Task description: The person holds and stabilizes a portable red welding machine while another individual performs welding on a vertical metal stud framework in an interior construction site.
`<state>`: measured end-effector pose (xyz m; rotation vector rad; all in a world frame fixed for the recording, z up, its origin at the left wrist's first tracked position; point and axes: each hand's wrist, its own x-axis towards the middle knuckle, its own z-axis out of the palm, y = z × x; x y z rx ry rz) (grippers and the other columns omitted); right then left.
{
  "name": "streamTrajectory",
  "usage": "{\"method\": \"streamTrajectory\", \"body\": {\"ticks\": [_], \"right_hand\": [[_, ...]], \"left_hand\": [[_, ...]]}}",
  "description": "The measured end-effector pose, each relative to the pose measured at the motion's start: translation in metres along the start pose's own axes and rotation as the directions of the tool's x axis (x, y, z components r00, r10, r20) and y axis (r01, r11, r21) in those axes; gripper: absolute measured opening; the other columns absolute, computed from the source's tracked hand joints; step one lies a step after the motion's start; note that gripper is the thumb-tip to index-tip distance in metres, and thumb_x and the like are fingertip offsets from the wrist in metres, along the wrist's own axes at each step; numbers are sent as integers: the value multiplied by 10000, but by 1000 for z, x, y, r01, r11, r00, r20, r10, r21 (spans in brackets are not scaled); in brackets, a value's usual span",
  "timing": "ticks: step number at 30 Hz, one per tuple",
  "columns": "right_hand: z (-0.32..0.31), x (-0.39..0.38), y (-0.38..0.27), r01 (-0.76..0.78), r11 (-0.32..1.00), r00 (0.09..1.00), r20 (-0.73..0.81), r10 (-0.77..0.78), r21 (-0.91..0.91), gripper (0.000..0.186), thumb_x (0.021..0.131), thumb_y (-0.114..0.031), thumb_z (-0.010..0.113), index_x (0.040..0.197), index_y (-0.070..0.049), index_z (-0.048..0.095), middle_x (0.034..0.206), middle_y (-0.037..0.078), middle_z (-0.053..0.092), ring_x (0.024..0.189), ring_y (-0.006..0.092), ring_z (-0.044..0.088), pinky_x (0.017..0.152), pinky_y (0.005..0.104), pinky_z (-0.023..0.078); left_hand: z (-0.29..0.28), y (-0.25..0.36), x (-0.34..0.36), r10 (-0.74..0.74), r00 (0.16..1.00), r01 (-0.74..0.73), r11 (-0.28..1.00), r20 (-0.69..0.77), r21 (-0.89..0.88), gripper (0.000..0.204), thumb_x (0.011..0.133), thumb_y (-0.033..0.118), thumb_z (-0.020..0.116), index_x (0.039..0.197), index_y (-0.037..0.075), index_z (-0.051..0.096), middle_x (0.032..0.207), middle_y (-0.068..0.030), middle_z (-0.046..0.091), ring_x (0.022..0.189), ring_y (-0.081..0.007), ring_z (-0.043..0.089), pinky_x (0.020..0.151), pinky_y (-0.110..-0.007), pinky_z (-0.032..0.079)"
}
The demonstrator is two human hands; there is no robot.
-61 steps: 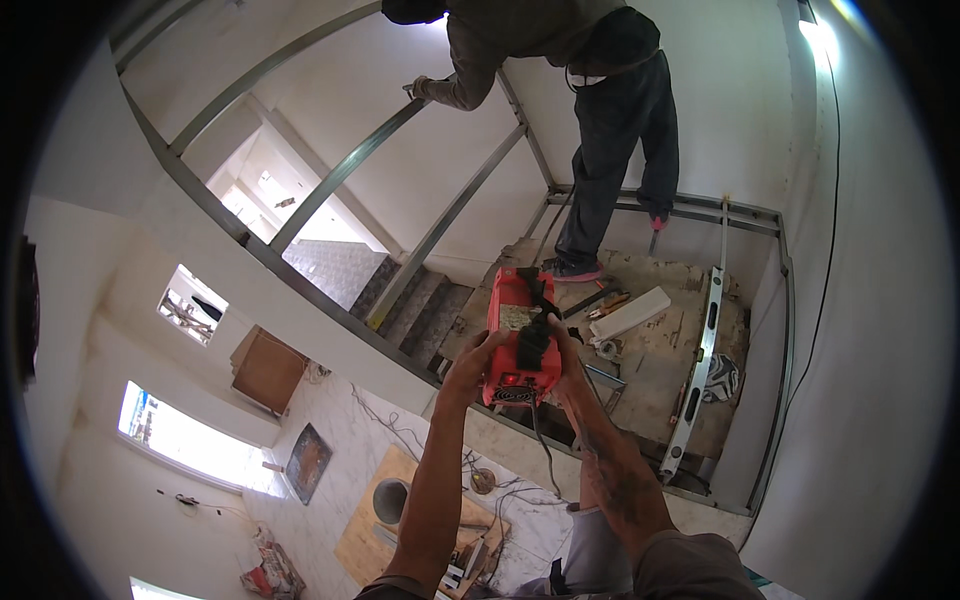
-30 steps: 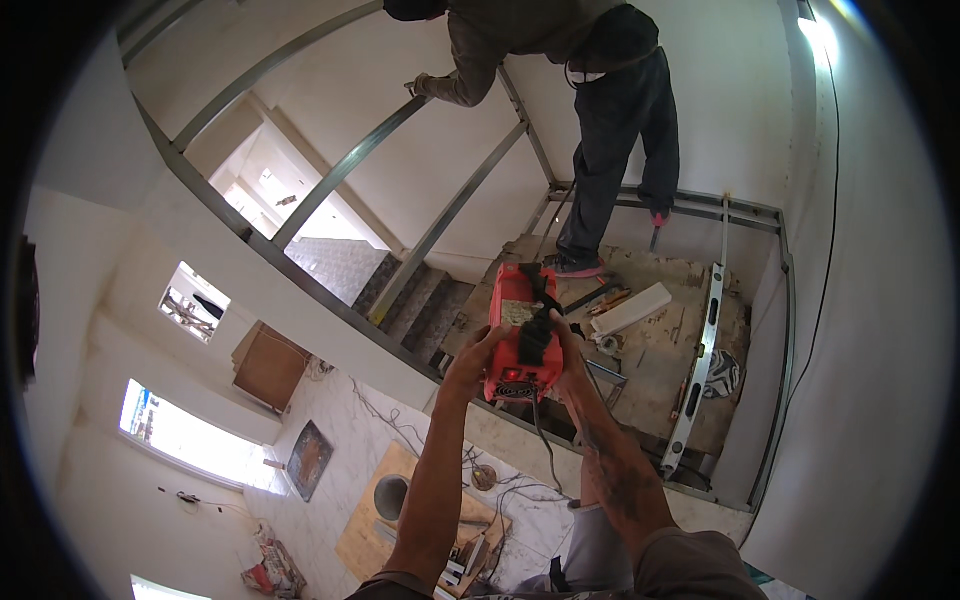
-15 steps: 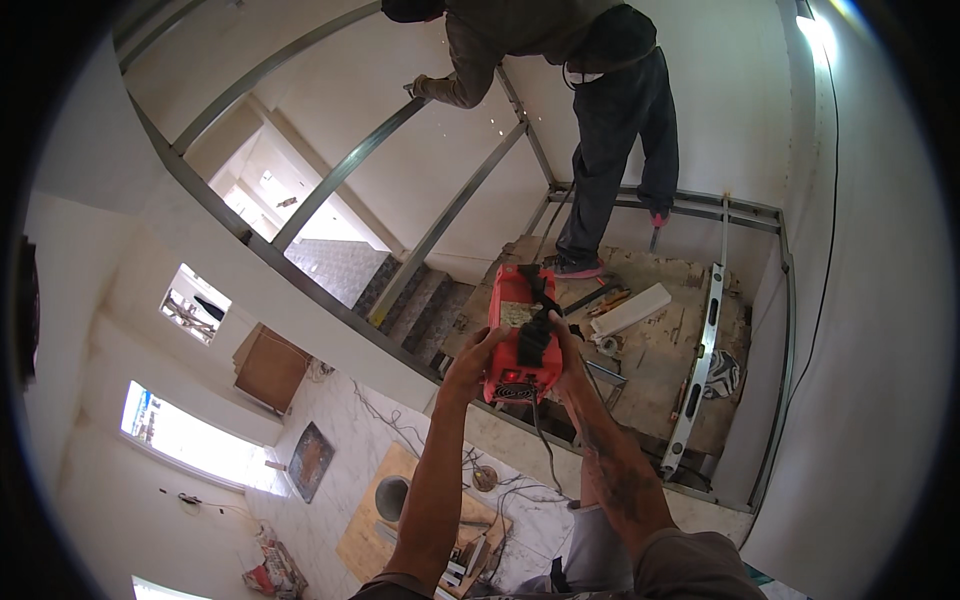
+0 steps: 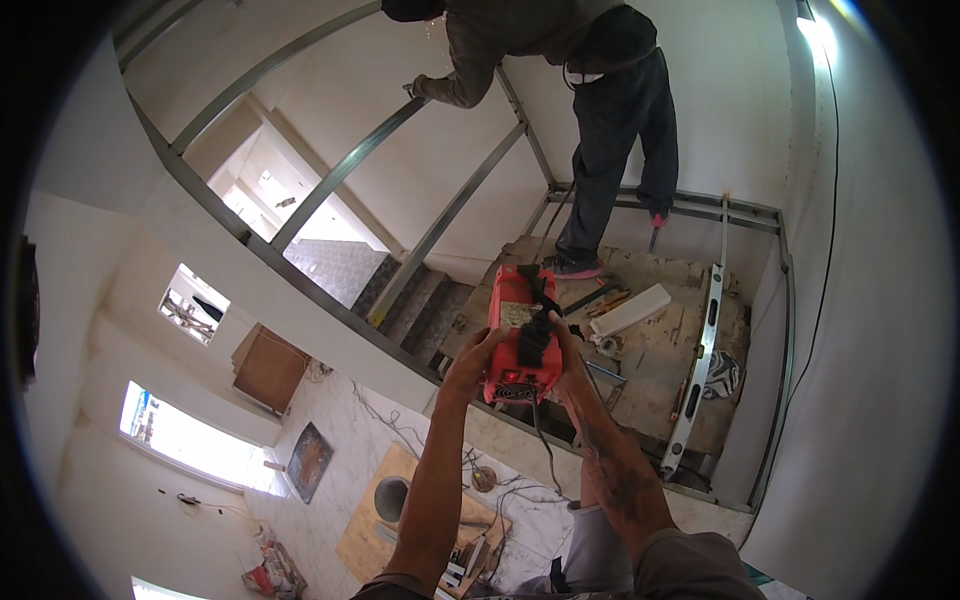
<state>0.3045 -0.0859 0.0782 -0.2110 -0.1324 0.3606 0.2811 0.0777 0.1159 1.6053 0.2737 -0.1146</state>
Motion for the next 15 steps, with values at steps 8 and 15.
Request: {"method": "streamTrajectory", "body": {"ticks": [8, 15], "right_hand": [[-4, -1, -2, 23, 994, 998, -51, -28, -104, 250, 954, -376, 616, 895, -143, 547, 750, -49, 535, 650, 78, 576, 604, 244, 495], [-36, 14, -1, -52, 997, 974, 226, 36, 64, 268, 987, -368, 573, 939, -108, 526, 803, -25, 535, 692, 84, 566, 652, 259, 499]], "left_hand": [[4, 12, -4, -42, 997, 43, 999, 68, -9, 1115, 782, 513, 766, 1456, -180, 210, 1370, -313, 464, 1219, -310, 549, 1008, -338, 459], [7, 13, -3, -48, 995, 53, 997, 90, -55, 1100, 790, 493, 766, 1462, -171, 204, 1364, -311, 469, 1199, -304, 567, 980, -340, 483]]}}
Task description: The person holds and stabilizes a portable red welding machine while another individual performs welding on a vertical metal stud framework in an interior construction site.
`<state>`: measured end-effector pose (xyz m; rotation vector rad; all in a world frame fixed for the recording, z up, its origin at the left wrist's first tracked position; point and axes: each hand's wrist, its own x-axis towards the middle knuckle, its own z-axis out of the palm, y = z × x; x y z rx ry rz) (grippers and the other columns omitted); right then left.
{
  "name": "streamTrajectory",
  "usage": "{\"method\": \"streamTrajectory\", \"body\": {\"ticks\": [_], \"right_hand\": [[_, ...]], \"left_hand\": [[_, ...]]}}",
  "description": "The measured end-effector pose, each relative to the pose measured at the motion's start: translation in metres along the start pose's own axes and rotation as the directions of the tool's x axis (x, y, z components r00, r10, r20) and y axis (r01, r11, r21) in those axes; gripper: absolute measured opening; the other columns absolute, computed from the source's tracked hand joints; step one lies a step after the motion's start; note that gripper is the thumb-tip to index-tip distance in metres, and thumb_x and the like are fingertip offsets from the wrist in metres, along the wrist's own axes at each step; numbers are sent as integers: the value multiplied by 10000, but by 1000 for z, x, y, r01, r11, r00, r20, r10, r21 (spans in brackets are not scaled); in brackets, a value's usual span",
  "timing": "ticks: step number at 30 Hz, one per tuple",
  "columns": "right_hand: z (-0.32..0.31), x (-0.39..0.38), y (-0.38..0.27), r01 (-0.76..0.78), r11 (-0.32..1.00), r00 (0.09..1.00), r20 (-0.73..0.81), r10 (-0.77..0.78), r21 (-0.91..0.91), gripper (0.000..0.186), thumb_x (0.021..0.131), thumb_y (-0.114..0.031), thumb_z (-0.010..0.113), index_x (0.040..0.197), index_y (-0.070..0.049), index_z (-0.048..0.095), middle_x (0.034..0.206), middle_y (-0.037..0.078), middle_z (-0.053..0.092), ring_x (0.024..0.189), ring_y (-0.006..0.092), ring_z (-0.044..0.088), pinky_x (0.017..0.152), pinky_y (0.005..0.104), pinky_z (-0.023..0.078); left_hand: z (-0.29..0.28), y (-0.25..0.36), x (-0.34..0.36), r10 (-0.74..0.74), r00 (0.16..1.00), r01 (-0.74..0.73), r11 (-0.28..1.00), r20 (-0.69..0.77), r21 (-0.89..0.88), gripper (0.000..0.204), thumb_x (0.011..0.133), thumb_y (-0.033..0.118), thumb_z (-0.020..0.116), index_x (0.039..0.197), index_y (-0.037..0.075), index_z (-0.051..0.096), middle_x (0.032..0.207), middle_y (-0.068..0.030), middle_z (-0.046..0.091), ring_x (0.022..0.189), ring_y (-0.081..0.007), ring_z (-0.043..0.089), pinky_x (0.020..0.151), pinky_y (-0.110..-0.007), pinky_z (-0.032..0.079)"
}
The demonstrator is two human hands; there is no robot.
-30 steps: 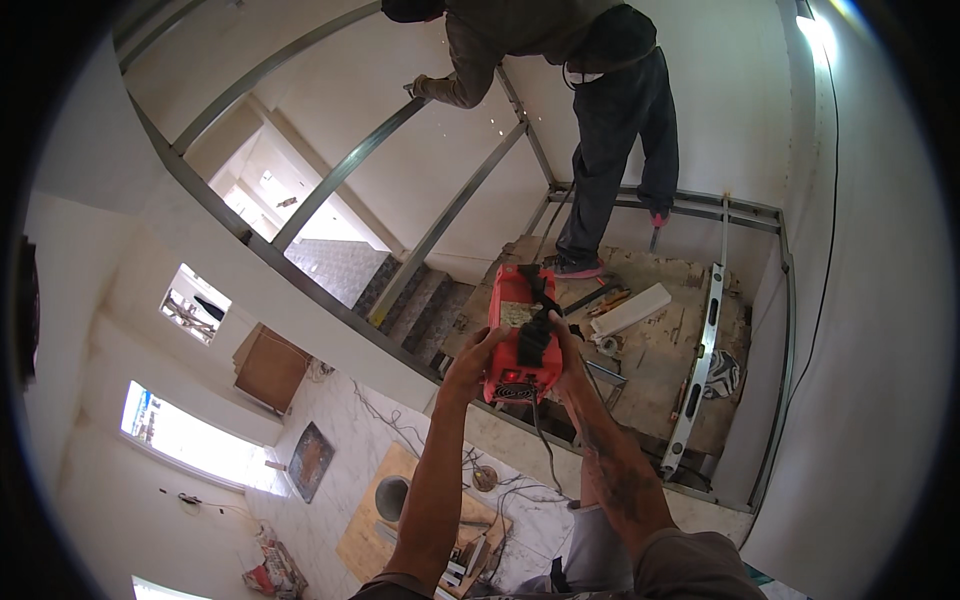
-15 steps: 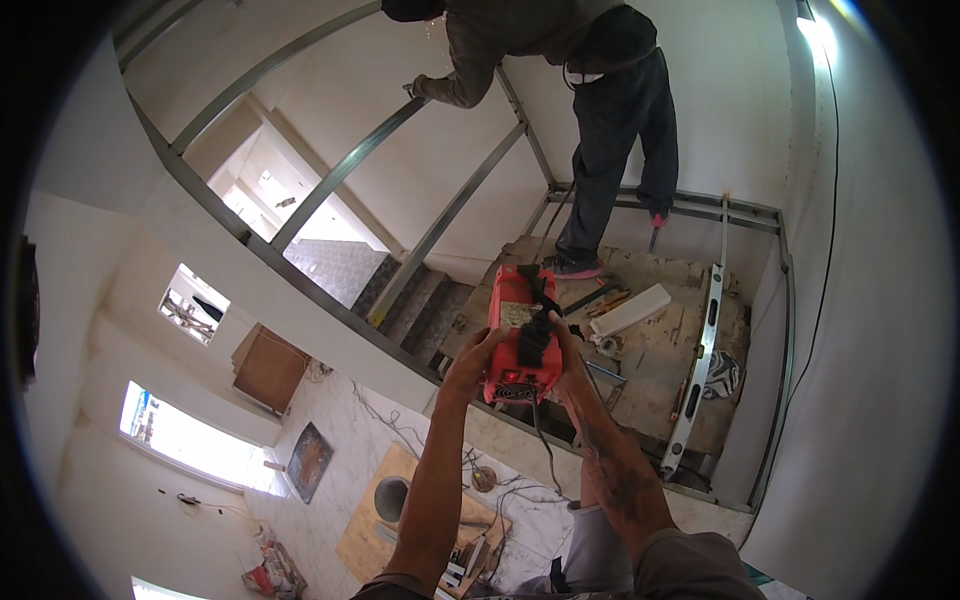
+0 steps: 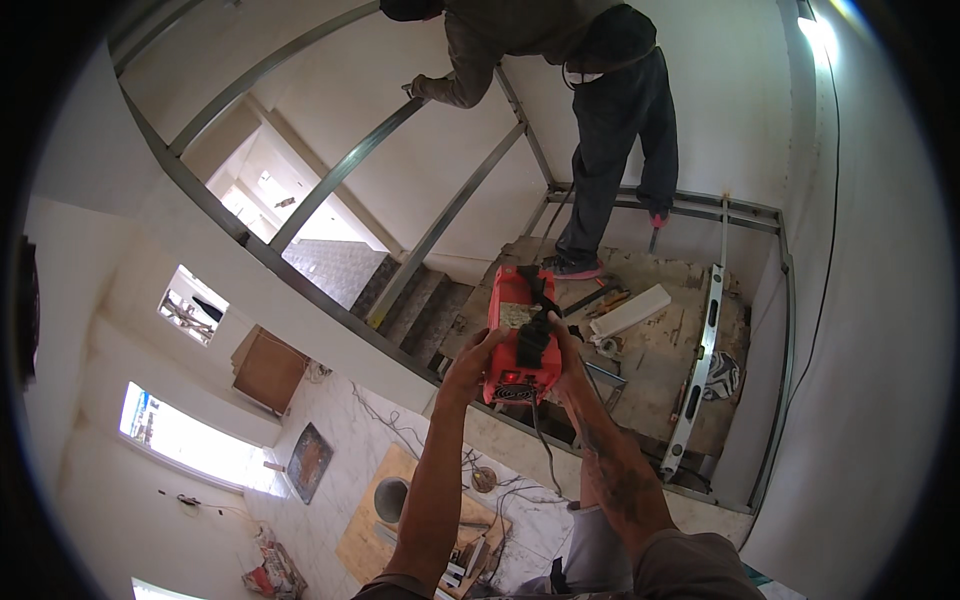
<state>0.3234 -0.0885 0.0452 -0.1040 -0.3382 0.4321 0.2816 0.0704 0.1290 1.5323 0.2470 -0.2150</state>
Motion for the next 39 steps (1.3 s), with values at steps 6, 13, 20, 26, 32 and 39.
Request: {"method": "streamTrajectory", "body": {"ticks": [6, 13, 20, 26, 32, 39], "right_hand": [[-6, 2, 6, -8, 997, 991, -132, -3, -79, 314, 955, -387, 615, 1039, -89, 558, 880, 9, 616, 788, 123, 652, 740, 292, 563], [31, 3, 9, -2, 1000, 960, -279, 1, -1, 283, 1009, -288, 547, 802, -146, 415, 681, -62, 354, 557, 55, 392, 512, 226, 353], [-8, 7, 2, -12, 998, 1000, -9, 11, -67, 377, 961, -444, 577, 991, -70, 603, 884, 38, 655, 788, 157, 674, 759, 327, 579], [9, 2, 5, -10, 991, 996, -86, -1, -130, 431, 957, -452, 573, 1080, -41, 611, 968, 83, 685, 865, 192, 702, 822, 362, 596], [-6, 6, 2, 3, 989, 999, -38, -9, -151, 480, 956, -450, 565, 1160, -16, 595, 1037, 112, 690, 906, 226, 710, 846, 378, 598], [-8, 4, 3, -2, 991, 998, -61, -7, -136, 477, 952, -436, 577, 1168, -11, 584, 1034, 112, 684, 909, 227, 708, 838, 380, 600]], "left_hand": [[-8, -5, 3, 16, 1000, -16, 1000, -14, -6, 1095, 789, 486, 770, 1466, -164, 206, 1366, -308, 469, 1191, -305, 572, 971, -339, 489], [-15, -13, 6, 10, 997, -8, 1000, -82, 25, 650, 894, 455, 670, 1330, -2, 521, 1210, -85, 630, 1058, -162, 629, 857, -285, 505], [-6, -8, 6, -3, 997, 7, 998, -72, 55, 692, 878, 487, 673, 1343, 3, 507, 1220, -86, 621, 1048, -175, 631, 859, -317, 511], [-13, -13, 11, -8, 995, 18, 995, -99, 98, 676, 878, 489, 671, 1331, 11, 520, 1197, -83, 629, 1000, -169, 646, 781, -303, 533], [-11, -14, 16, 36, 994, -24, 993, -100, 115, 652, 878, 493, 672, 1307, 18, 549, 1166, -70, 650, 974, -149, 658, 747, -272, 530], [-5, -8, 4, 13, 996, -6, 997, -84, 80, 683, 861, 513, 681, 1310, 16, 546, 1180, -75, 648, 1013, -153, 655, 780, -298, 534]]}}
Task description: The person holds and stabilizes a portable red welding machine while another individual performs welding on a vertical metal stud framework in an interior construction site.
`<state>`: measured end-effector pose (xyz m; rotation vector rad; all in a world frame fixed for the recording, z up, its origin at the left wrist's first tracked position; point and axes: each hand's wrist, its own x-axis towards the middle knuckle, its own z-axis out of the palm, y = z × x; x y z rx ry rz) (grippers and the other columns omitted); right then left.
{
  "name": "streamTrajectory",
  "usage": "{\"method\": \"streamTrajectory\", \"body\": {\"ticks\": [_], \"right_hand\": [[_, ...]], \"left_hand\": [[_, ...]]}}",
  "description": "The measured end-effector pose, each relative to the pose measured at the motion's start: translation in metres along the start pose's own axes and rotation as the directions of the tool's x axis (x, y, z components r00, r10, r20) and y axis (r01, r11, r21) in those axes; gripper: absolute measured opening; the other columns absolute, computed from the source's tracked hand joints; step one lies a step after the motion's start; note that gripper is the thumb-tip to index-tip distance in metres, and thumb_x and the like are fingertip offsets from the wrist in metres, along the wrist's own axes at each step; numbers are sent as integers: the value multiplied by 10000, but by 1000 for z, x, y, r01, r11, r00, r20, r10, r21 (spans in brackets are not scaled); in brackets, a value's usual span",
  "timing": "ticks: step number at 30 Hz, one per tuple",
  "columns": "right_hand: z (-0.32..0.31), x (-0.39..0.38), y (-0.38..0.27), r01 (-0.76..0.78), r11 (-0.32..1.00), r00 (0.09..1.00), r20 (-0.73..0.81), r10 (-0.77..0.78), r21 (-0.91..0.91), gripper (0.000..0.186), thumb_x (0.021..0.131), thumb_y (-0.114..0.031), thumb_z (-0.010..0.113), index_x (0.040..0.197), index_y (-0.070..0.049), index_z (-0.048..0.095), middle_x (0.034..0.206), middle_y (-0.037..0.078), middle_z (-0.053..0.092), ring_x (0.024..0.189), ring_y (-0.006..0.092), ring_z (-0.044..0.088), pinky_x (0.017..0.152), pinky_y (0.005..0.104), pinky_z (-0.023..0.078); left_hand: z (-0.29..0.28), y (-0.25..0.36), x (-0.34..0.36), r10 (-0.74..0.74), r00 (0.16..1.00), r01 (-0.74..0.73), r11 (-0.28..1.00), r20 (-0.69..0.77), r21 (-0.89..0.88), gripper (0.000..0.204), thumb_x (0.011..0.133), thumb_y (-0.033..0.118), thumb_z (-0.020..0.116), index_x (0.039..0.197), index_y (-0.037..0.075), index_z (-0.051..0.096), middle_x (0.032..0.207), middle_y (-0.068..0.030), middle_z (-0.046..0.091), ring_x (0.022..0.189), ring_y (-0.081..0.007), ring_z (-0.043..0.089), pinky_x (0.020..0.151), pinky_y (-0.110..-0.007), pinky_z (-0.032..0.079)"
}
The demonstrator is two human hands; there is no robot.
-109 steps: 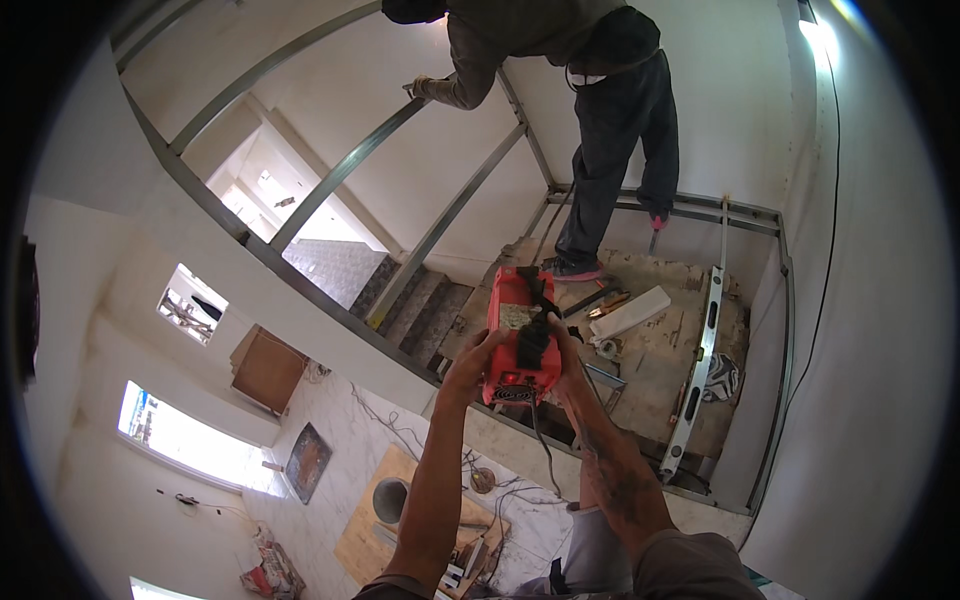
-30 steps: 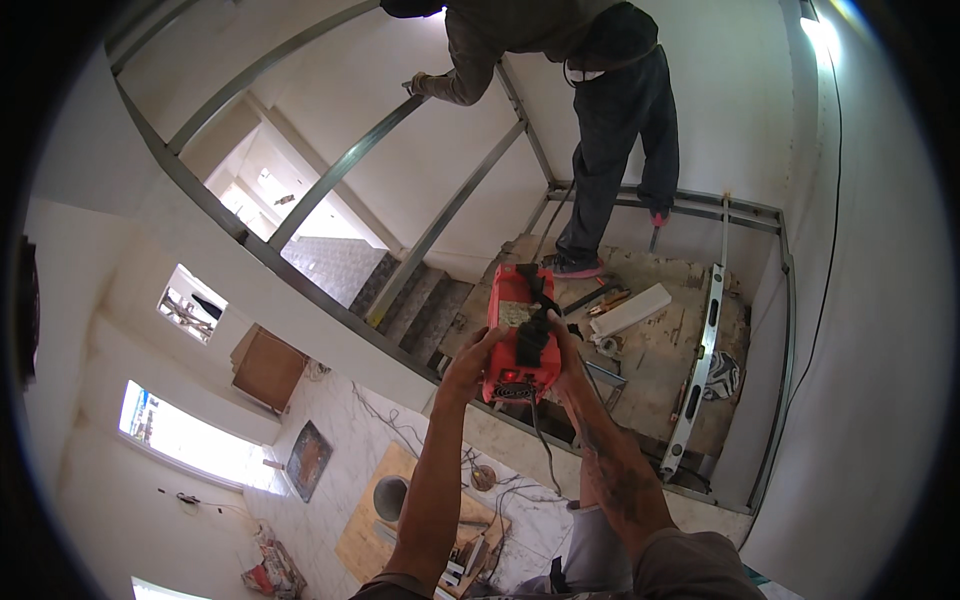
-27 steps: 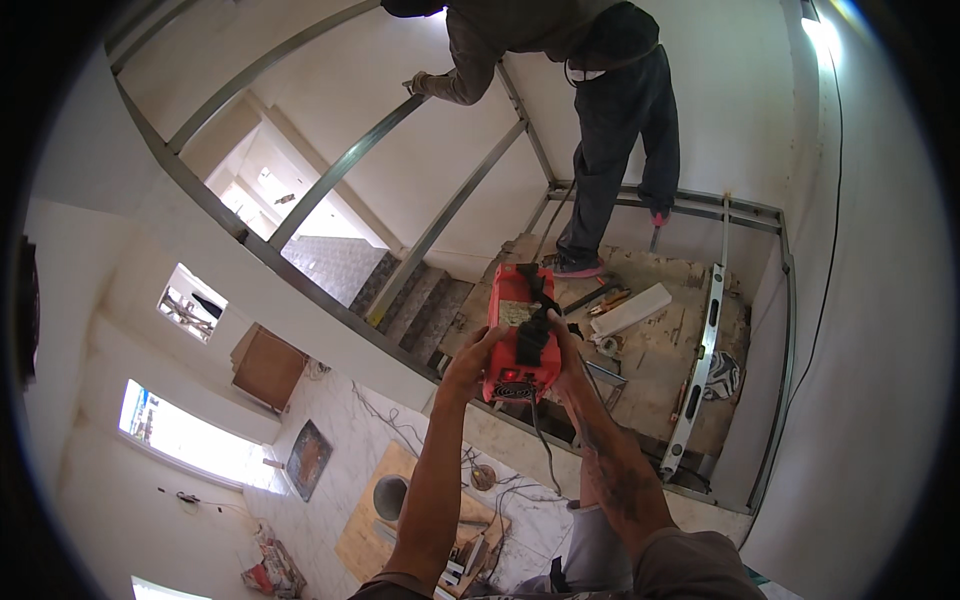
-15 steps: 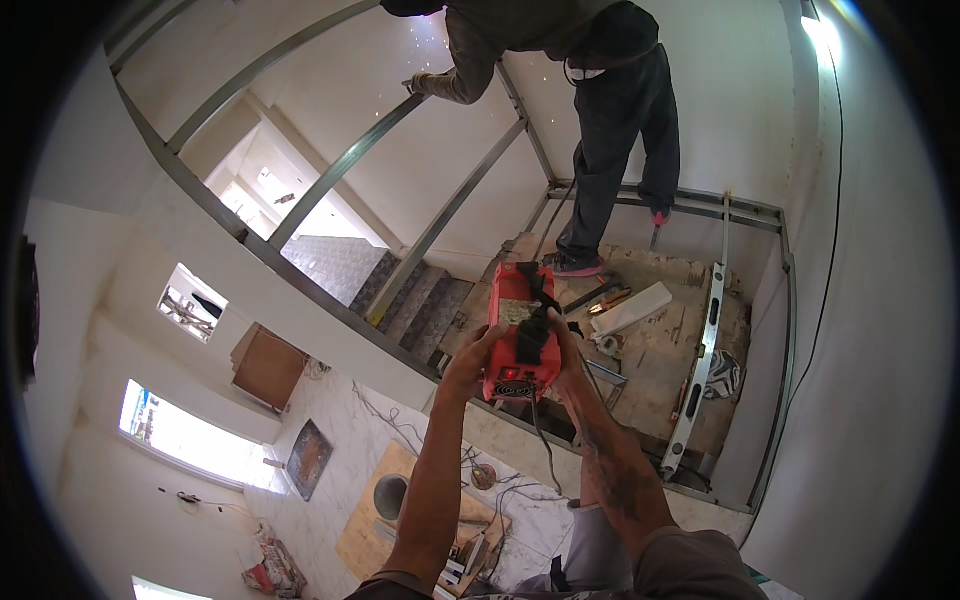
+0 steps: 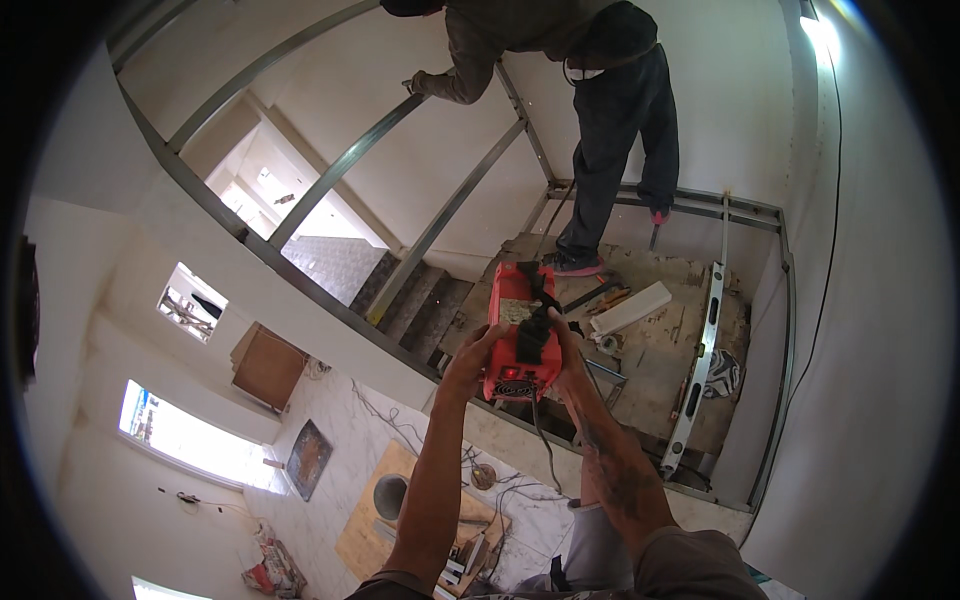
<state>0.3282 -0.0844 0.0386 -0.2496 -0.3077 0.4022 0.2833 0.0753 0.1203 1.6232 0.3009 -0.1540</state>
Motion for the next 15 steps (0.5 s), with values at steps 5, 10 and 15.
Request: {"method": "streamTrajectory", "body": {"ticks": [5, 10, 15], "right_hand": [[1, 1, 1, -7, 1000, 1000, 13, 7, 22, 482, 952, -436, 579, 1172, -7, 579, 1037, 116, 682, 907, 228, 708, 842, 383, 600], [5, 0, 1, -4, 1000, 1000, -7, 4, -13, 494, 956, -443, 567, 1179, -3, 576, 1044, 123, 681, 909, 231, 708, 841, 383, 601], [4, 1, 2, 14, 1000, 1000, 9, -13, -16, 501, 964, -440, 552, 1194, 4, 570, 1060, 128, 680, 916, 232, 709, 838, 380, 601]], "left_hand": [[-2, 0, 1, -5, 1000, 5, 1000, 0, 17, 691, 863, 521, 672, 1315, 15, 541, 1173, -77, 647, 1008, -163, 654, 785, -302, 534], [-5, -4, 4, -8, 1000, 8, 1000, -16, 13, 681, 873, 501, 671, 1313, -1, 537, 1167, -79, 646, 994, -162, 658, 771, -283, 540], [-4, -4, 5, 10, 1000, -10, 1000, -10, -23, 651, 880, 483, 672, 1293, -4, 548, 1162, -80, 649, 994, -150, 659, 760, -269, 542]]}}
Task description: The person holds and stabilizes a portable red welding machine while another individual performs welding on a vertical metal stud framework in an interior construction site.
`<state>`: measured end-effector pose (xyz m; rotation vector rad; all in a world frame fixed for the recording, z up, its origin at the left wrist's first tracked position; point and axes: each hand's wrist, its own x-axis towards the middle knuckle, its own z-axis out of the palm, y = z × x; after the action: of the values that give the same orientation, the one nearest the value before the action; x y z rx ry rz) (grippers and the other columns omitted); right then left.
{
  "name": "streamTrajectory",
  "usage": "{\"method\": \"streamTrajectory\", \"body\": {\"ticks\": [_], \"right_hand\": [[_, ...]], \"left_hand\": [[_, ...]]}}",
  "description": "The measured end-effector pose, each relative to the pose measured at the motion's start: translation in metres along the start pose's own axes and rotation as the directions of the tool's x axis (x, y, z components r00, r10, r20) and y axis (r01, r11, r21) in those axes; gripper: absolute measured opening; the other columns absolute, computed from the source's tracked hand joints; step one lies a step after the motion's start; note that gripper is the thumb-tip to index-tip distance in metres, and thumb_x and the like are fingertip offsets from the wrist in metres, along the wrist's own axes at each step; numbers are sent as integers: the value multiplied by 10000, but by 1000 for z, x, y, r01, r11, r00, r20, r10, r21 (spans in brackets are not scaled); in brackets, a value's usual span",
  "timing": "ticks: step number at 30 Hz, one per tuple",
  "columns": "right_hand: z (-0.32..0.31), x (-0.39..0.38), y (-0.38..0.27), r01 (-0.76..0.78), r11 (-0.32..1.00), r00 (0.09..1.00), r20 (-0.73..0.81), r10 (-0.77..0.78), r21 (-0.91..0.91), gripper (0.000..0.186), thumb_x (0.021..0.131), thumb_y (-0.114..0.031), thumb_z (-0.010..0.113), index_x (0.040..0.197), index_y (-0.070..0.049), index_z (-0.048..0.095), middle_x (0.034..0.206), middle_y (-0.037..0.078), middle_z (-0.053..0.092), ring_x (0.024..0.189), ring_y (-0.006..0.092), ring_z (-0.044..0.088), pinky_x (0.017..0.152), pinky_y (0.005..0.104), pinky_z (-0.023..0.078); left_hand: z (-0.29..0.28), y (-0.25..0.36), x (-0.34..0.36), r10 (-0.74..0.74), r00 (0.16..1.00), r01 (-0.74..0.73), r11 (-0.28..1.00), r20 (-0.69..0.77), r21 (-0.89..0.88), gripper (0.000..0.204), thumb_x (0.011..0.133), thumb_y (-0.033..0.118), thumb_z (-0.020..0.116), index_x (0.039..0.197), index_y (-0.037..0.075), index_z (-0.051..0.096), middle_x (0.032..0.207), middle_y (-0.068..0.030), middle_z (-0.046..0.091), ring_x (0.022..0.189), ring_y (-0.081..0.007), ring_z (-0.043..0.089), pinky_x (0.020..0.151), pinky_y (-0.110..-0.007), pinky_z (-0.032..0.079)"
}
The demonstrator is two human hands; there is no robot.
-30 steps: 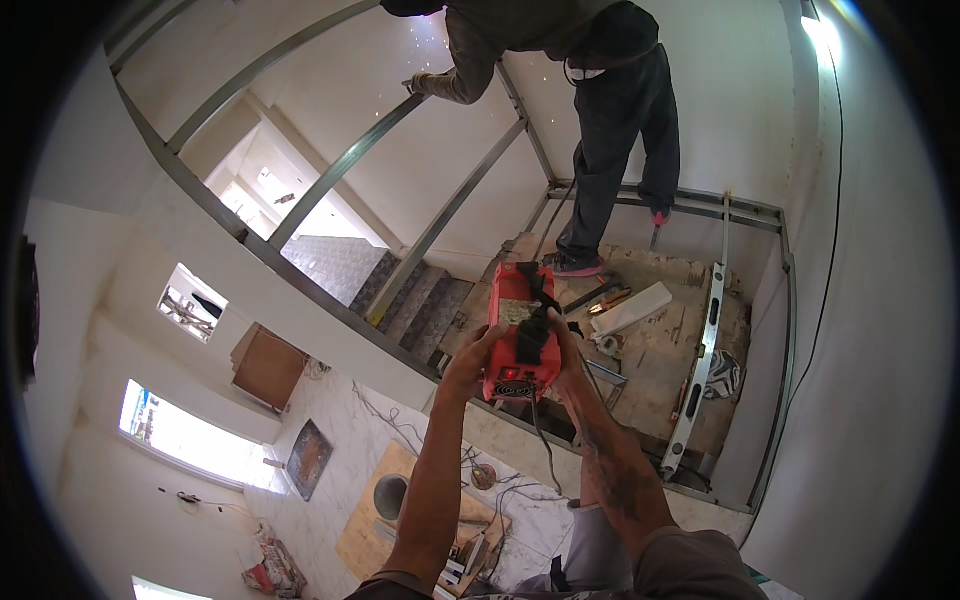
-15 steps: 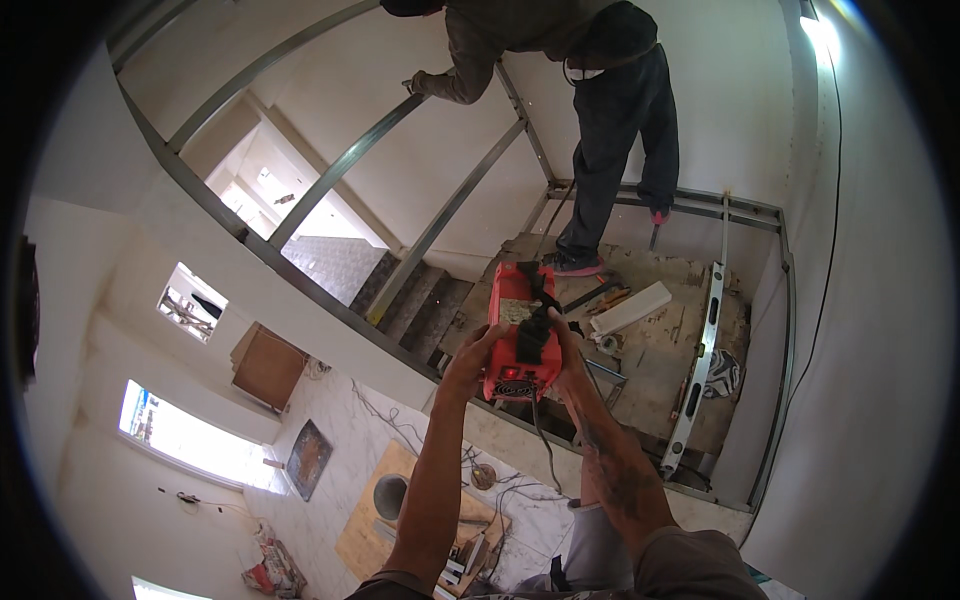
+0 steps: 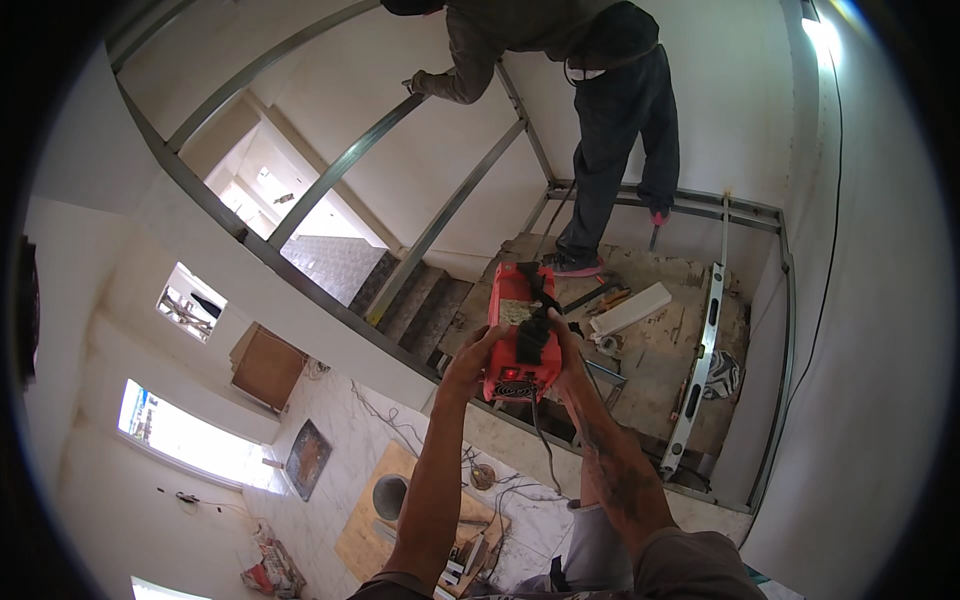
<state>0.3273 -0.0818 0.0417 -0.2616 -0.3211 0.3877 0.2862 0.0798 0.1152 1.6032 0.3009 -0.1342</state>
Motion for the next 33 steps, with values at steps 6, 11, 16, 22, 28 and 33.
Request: {"method": "streamTrajectory", "body": {"ticks": [6, 11, 16, 22, 28, 33], "right_hand": [[2, -1, -1, -1, 1000, 1000, -10, 0, -16, 474, 969, -439, 546, 1159, -7, 579, 1028, 114, 680, 894, 220, 708, 827, 371, 603], [0, 2, 3, -13, 1000, 1000, -6, 13, 12, 457, 970, -439, 547, 1141, -17, 584, 1003, 99, 681, 876, 208, 708, 815, 364, 604], [-2, 2, 2, -11, 1000, 1000, 13, 11, 19, 442, 971, -440, 547, 1116, -25, 591, 985, 90, 682, 856, 199, 707, 799, 356, 606], [0, 2, 3, 0, 1000, 1000, -26, 0, 15, 386, 967, -423, 569, 1046, -47, 604, 937, 68, 675, 816, 180, 699, 768, 338, 606], [16, -2, 1, 0, 998, 999, -45, 3, 65, 335, 970, -415, 577, 971, -80, 584, 853, 23, 633, 744, 144, 662, 714, 314, 583], [44, -6, -1, -14, 998, 968, -248, 27, 55, 251, 990, -318, 579, 851, -133, 481, 713, -52, 428, 610, 66, 474, 565, 234, 421]], "left_hand": [[4, 5, -5, -3, 1000, 4, 1000, 24, -25, 635, 883, 476, 671, 1286, -1, 554, 1172, -82, 648, 1001, -146, 660, 767, -273, 542], [0, 5, -6, -2, 1000, 3, 1000, 26, -30, 646, 882, 482, 669, 1293, -2, 549, 1178, -82, 647, 1005, -152, 659, 768, -281, 544], [1, 6, -7, -16, 1000, 16, 1000, 6, 5, 645, 884, 489, 662, 1297, 8, 549, 1178, -87, 645, 992, -157, 660, 761, -280, 546], [-3, -4, 3, -24, 1000, 24, 1000, -8, -7, 631, 880, 483, 669, 1285, 13, 557, 1160, -81, 643, 978, -152, 660, 733, -280, 551], [-5, -5, 1, -3, 1000, 3, 1000, -16, -5, 654, 874, 490, 675, 1299, 11, 543, 1162, -82, 642, 984, -156, 660, 737, -288, 555], [-7, -2, -5, -11, 999, 12, 1000, -38, 20, 672, 869, 503, 676, 1303, 9, 539, 1162, -81, 643, 983, -155, 663, 744, -290, 558]]}}
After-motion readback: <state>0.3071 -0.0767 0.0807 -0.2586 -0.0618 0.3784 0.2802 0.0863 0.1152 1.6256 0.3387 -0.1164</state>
